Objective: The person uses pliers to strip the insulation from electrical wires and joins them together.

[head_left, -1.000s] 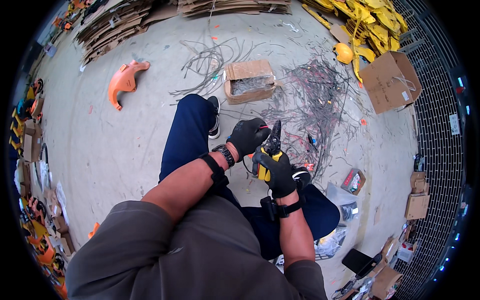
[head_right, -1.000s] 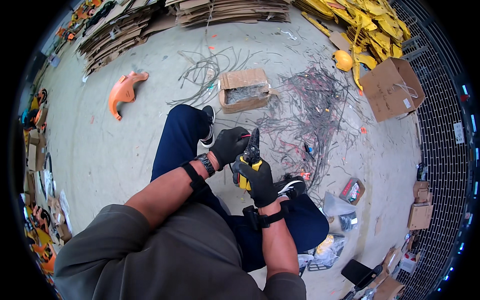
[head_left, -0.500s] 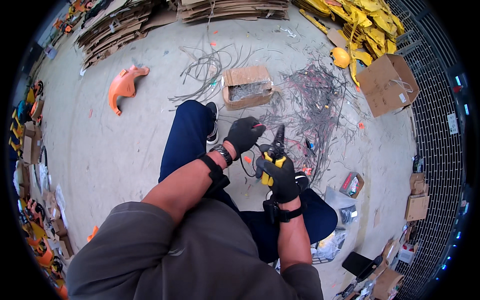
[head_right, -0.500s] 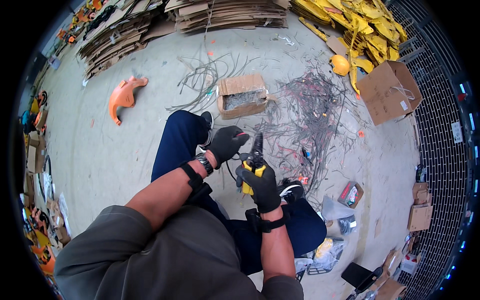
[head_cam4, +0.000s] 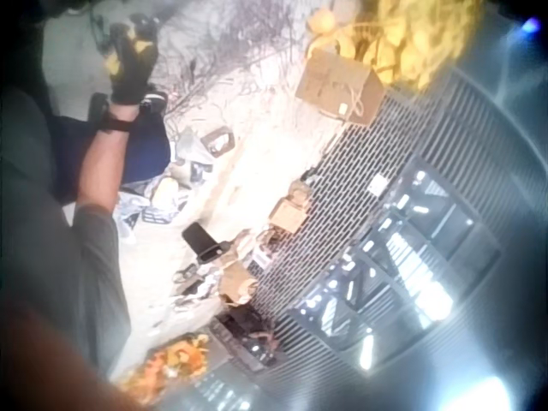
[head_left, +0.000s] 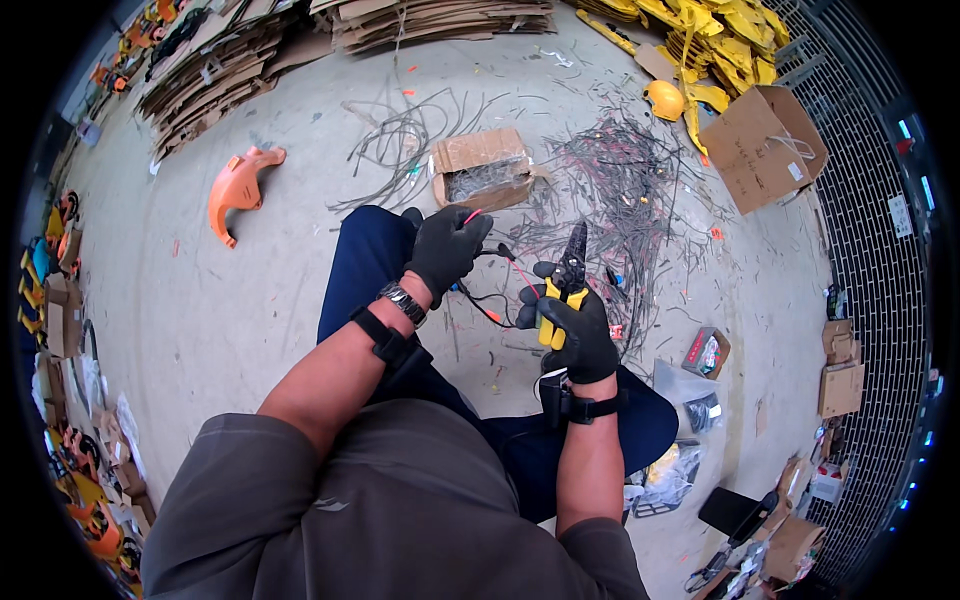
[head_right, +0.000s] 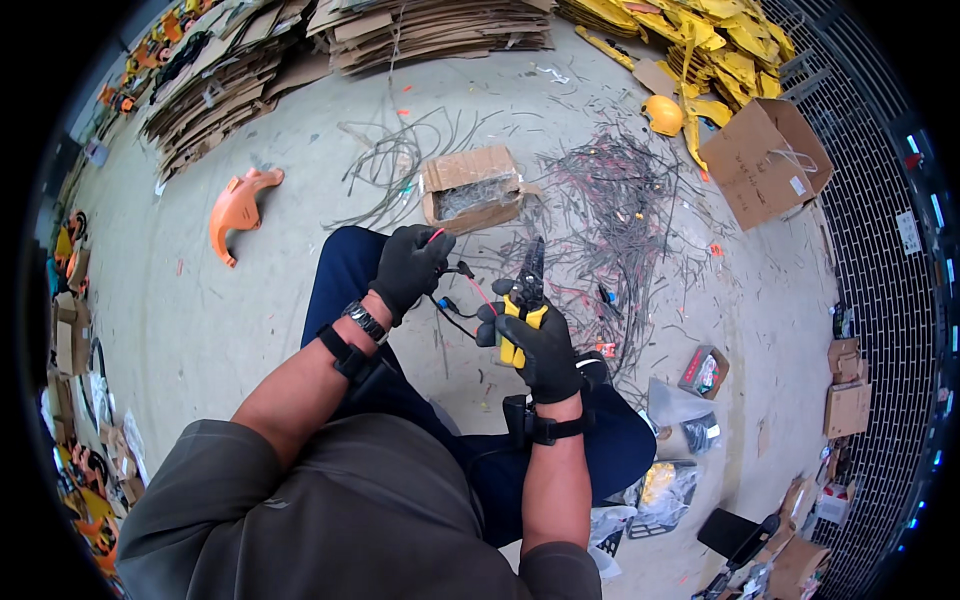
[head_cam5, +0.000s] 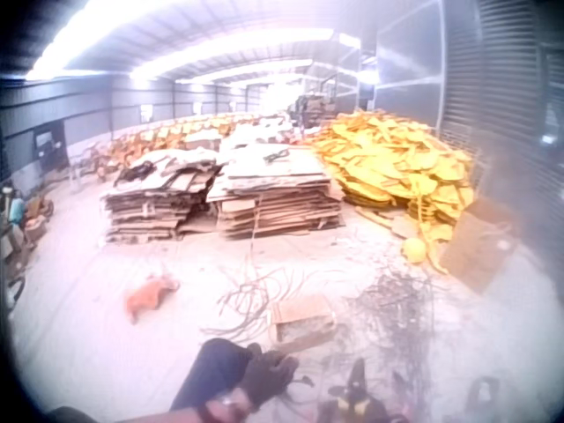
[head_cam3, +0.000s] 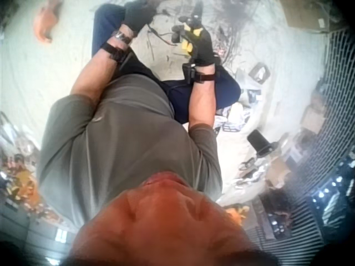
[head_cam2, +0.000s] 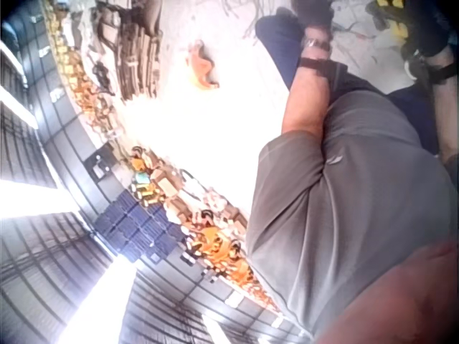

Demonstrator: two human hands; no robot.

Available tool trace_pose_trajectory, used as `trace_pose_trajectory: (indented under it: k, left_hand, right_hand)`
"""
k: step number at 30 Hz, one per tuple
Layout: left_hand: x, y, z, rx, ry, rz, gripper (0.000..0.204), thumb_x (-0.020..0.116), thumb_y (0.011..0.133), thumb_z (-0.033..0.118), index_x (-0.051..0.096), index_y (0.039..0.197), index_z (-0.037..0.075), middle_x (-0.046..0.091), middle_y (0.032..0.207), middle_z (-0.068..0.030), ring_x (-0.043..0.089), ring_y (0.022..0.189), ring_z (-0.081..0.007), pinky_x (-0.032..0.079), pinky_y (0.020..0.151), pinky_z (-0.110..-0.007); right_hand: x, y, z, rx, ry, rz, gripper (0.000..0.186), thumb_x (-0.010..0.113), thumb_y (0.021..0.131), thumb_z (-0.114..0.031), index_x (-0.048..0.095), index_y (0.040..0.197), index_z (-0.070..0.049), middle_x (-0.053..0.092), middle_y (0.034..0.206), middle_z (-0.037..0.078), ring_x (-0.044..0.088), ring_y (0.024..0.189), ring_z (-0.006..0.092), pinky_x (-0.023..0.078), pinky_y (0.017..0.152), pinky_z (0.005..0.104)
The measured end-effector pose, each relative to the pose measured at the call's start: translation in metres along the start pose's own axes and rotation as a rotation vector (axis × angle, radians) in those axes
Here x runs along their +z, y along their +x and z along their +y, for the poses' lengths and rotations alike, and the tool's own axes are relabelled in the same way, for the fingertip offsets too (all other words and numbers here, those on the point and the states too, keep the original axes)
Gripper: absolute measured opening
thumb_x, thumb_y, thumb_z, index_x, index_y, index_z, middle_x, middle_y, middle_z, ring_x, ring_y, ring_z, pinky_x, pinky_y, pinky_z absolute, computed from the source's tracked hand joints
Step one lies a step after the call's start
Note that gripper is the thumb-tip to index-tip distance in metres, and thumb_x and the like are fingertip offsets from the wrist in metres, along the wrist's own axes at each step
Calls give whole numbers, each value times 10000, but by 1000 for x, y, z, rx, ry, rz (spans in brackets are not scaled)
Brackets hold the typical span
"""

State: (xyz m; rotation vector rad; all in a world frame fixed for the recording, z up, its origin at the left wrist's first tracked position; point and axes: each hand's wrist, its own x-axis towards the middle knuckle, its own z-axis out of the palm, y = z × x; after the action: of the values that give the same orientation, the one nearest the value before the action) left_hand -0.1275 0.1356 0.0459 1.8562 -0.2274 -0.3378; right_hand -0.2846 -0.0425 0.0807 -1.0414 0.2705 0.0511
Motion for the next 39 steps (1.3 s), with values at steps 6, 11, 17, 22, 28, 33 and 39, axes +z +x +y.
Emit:
trace_pose_trajectory:
  k: [6,11,17,22,28,33,39]
  left_hand:
    - [3,-12,-33,-83,-191,-221,288,664,942,185,640,1162,1,643,800,-22,595,581,-94,491,531,-264]
    - [0,-49,-27,-100,-391,-144,480,666,942,119,515,1379,-9,639,1192,-116,631,662,-113,517,557,-250]
    - [-10,-67,-34,-41,-259,-131,496,657,915,57,508,1382,-19,633,1226,-142,637,682,-101,515,562,-253]
    - [-6,-85,4,217,-252,-283,454,616,924,16,557,1374,17,671,937,-28,615,682,-76,512,619,-240]
    - [-5,-79,-2,119,-369,-480,477,640,933,13,538,1399,11,689,995,-46,615,726,-72,522,654,-245]
    - [-5,-85,1,24,-206,-418,343,646,944,31,628,1284,-5,675,867,-28,614,675,-73,496,593,-230]
    - [-8,-85,7,-61,-209,-337,209,635,956,68,673,1135,-33,669,818,-36,613,598,-86,476,516,-233]
  right_hand:
    - [1,4,1,0,42,-45,487,621,881,-12,521,1355,39,696,1047,168,711,850,224,581,761,352]
    - [2,4,10,-26,59,-43,497,613,880,-15,511,1362,47,694,1064,165,710,858,223,575,751,343]
    - [4,1,18,15,68,-11,492,609,877,-8,516,1358,41,697,1065,167,718,882,241,589,786,366]
    - [2,5,23,17,-14,-73,432,653,876,-36,566,1294,26,701,1027,131,711,846,201,581,755,324]
    - [0,12,16,1,-231,-114,345,717,861,-81,599,1173,8,693,936,87,681,773,148,569,687,287]
    - [4,10,14,-4,-149,-67,362,714,878,-93,572,1196,6,691,928,91,679,754,149,570,659,290]
    - [3,11,12,-59,-97,32,348,688,895,-74,565,1212,3,703,976,120,685,763,157,573,667,295]
